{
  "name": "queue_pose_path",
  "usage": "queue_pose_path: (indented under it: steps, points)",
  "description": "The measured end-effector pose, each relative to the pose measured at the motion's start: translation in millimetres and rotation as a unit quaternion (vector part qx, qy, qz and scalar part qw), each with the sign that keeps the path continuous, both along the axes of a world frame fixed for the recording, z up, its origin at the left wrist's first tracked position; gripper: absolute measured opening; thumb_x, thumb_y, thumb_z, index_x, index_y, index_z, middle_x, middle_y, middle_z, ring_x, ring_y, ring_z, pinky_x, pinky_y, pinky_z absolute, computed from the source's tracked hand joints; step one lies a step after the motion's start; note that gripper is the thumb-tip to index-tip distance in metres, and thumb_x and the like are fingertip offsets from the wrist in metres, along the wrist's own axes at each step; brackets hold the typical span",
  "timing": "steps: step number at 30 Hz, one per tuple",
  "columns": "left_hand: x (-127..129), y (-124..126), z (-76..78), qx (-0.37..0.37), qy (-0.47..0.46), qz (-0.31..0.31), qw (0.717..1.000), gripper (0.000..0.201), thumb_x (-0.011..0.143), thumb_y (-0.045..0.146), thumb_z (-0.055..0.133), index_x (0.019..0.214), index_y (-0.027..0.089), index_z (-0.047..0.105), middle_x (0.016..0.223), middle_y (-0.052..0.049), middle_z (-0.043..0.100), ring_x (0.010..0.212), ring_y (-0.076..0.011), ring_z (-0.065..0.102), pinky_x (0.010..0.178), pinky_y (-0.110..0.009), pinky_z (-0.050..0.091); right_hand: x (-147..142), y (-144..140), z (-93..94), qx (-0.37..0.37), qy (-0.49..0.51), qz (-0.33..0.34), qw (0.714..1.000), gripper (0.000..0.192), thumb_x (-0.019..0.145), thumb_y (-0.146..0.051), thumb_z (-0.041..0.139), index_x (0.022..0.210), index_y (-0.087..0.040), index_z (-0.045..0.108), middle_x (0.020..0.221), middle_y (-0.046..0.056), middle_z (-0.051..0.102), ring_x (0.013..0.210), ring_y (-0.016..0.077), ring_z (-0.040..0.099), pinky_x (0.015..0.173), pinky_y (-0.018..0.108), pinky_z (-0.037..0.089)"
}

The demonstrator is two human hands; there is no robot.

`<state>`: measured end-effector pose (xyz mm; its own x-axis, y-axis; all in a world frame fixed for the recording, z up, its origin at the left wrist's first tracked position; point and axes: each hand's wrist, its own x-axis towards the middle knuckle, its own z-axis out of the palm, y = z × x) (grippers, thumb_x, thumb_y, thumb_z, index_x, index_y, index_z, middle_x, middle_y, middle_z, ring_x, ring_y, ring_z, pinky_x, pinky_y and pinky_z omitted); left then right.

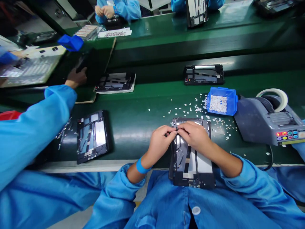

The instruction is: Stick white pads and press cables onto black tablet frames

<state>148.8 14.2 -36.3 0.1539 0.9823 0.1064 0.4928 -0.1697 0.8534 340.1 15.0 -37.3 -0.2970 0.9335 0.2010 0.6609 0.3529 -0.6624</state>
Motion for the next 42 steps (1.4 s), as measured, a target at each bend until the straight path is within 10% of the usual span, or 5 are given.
queue_pose_path:
  steps: [11,18,26,42]
  points:
    - [2.2,6.3,-3.1,-0.077,-0.053,0.000,0.996,0.011,0.086,0.028,0.070,0.089,0.022,0.079,0.079,-0.001,0.074,0.069,-0.0150,0.062,0.064,-0.027,0.046,9.0,11.3,9.1,0.031,-0.052,-0.059,0.996,0.017,0.089,-0.016,0.057,0.074,-0.021,0.066,0.077,0.003,0.068,0.075,0.0176,0.062,0.068,0.028,0.041]
    - [2.8,16.6,-13.9,-0.175,-0.203,0.030,0.963,0.014,0.077,0.028,0.074,0.083,0.019,0.065,0.076,0.001,0.066,0.070,-0.0124,0.061,0.065,-0.023,0.046,121.9,47.8,28.8,0.027,-0.220,-0.355,0.908,0.012,0.087,-0.023,0.061,0.078,-0.017,0.066,0.082,0.014,0.068,0.079,0.0269,0.060,0.071,0.037,0.041]
    - [8.9,13.7,-15.6,-0.159,-0.190,0.044,0.968,0.014,0.080,0.028,0.073,0.083,0.019,0.062,0.076,0.000,0.067,0.069,-0.0123,0.061,0.065,-0.024,0.047,15.5,0.2,13.4,0.035,-0.114,-0.033,0.992,0.024,0.102,-0.027,0.053,0.091,-0.019,0.073,0.089,0.008,0.072,0.086,0.0232,0.065,0.080,0.035,0.047]
    - [16.7,3.0,-6.5,-0.091,-0.117,0.044,0.988,0.003,0.081,0.018,0.067,0.080,0.020,0.064,0.082,0.000,0.073,0.072,-0.0141,0.066,0.065,-0.025,0.051,-11.5,8.9,-1.0,0.048,-0.091,-0.061,0.993,0.016,0.083,-0.013,0.052,0.072,-0.022,0.060,0.074,0.005,0.065,0.071,0.0198,0.055,0.068,0.032,0.038]
